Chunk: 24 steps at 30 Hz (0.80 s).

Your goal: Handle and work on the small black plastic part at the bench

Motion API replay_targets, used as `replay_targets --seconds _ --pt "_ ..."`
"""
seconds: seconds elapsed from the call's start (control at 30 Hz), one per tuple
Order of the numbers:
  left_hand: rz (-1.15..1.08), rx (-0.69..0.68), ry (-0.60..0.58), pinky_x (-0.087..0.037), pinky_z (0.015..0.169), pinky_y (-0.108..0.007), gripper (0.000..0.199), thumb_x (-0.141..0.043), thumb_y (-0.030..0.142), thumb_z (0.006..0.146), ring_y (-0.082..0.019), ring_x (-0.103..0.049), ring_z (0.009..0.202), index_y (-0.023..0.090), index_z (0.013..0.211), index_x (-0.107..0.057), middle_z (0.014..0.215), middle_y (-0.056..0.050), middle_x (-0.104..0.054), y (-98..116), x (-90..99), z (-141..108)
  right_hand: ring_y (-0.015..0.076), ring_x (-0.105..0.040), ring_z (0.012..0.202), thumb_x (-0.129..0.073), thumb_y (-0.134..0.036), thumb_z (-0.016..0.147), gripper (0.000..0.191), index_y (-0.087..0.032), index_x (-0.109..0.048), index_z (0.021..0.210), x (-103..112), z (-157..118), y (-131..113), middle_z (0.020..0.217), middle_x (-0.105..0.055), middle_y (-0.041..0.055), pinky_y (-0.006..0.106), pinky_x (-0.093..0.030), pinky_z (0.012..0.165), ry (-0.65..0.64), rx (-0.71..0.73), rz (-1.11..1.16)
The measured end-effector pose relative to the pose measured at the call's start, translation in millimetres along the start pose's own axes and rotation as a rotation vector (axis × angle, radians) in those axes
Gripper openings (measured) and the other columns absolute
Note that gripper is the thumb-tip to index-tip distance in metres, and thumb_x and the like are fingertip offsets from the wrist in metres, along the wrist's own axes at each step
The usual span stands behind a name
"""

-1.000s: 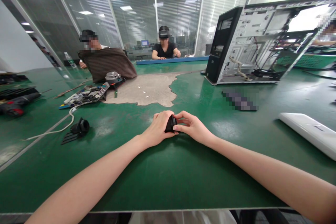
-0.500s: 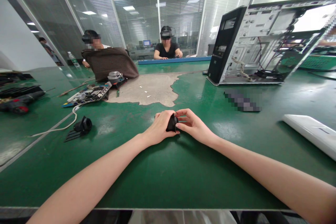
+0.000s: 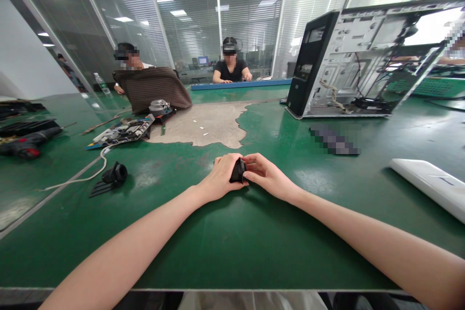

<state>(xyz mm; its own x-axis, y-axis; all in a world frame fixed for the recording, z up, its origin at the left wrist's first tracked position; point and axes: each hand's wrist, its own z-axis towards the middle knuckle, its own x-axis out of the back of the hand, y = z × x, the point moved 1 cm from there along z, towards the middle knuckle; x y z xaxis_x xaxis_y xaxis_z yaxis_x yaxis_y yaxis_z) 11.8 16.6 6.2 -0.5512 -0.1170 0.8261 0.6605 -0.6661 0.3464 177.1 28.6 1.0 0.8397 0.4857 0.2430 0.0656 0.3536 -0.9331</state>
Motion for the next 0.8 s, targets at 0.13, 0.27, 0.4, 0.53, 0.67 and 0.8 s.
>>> replay_targets --seconds 0.13,0.27,0.4,0.53,0.67,0.8 --pt "-0.013 -0.003 0.009 -0.030 0.087 -0.036 0.053 -0.062 0.034 0.070 -0.021 -0.046 0.099 0.021 0.111 -0.032 0.106 -0.005 -0.048 1.6 1.5 0.4 0.0172 -0.057 0.096 -0.054 -0.023 0.077 0.025 -0.020 -0.047 0.101 1.0 -0.8 -2.3 0.102 -0.056 0.0046 0.038 -0.046 0.088 -0.041 0.054 -0.010" --pt "-0.003 0.007 0.005 -0.031 0.086 -0.037 0.052 -0.061 0.032 0.069 -0.021 -0.046 0.099 0.020 0.111 -0.033 0.106 -0.006 -0.048 1.4 1.3 0.2 0.0161 -0.056 0.096 -0.058 -0.022 0.073 0.029 -0.021 -0.046 0.099 1.8 -2.3 -2.3 0.100 -0.054 0.0026 0.037 -0.044 0.090 -0.069 0.088 0.012" --pt "0.003 0.003 0.006 -0.030 0.087 -0.037 0.052 -0.061 0.034 0.070 -0.022 -0.046 0.099 0.020 0.111 -0.033 0.106 -0.006 -0.048 1.1 1.0 -0.4 0.0147 -0.059 0.086 -0.055 -0.026 0.076 0.021 -0.021 -0.046 0.094 -0.4 -1.9 -3.6 0.090 -0.054 0.0012 0.033 -0.050 0.078 -0.056 0.040 0.038" --pt "-0.004 -0.004 0.000 -0.031 0.086 -0.037 0.053 -0.062 0.036 0.069 -0.022 -0.046 0.099 0.021 0.111 -0.032 0.106 -0.006 -0.048 0.8 1.4 -0.3 0.0147 -0.058 0.085 -0.056 -0.027 0.075 0.019 -0.021 -0.046 0.090 -2.4 1.0 -6.7 0.091 -0.053 0.0011 0.031 -0.051 0.073 0.001 0.023 0.030" --pt "-0.005 -0.009 -0.004 -0.031 0.086 -0.037 0.053 -0.062 0.035 0.070 -0.021 -0.046 0.099 0.021 0.111 -0.032 0.106 -0.006 -0.048 0.8 1.7 0.3 0.0150 -0.056 0.087 -0.057 -0.027 0.074 0.026 -0.020 -0.044 0.096 -1.4 2.7 -6.0 0.099 -0.052 0.0031 0.032 -0.050 0.073 0.002 -0.022 0.033" --pt "-0.008 -0.006 -0.003 -0.030 0.087 -0.038 0.053 -0.061 0.035 0.070 -0.022 -0.046 0.099 0.022 0.112 -0.032 0.106 -0.006 -0.048 1.6 2.0 0.0 0.0144 -0.056 0.086 -0.057 -0.028 0.074 0.027 -0.020 -0.044 0.096 0.1 1.3 -2.1 0.091 -0.054 0.0019 0.031 -0.049 0.074 -0.066 -0.022 0.068"
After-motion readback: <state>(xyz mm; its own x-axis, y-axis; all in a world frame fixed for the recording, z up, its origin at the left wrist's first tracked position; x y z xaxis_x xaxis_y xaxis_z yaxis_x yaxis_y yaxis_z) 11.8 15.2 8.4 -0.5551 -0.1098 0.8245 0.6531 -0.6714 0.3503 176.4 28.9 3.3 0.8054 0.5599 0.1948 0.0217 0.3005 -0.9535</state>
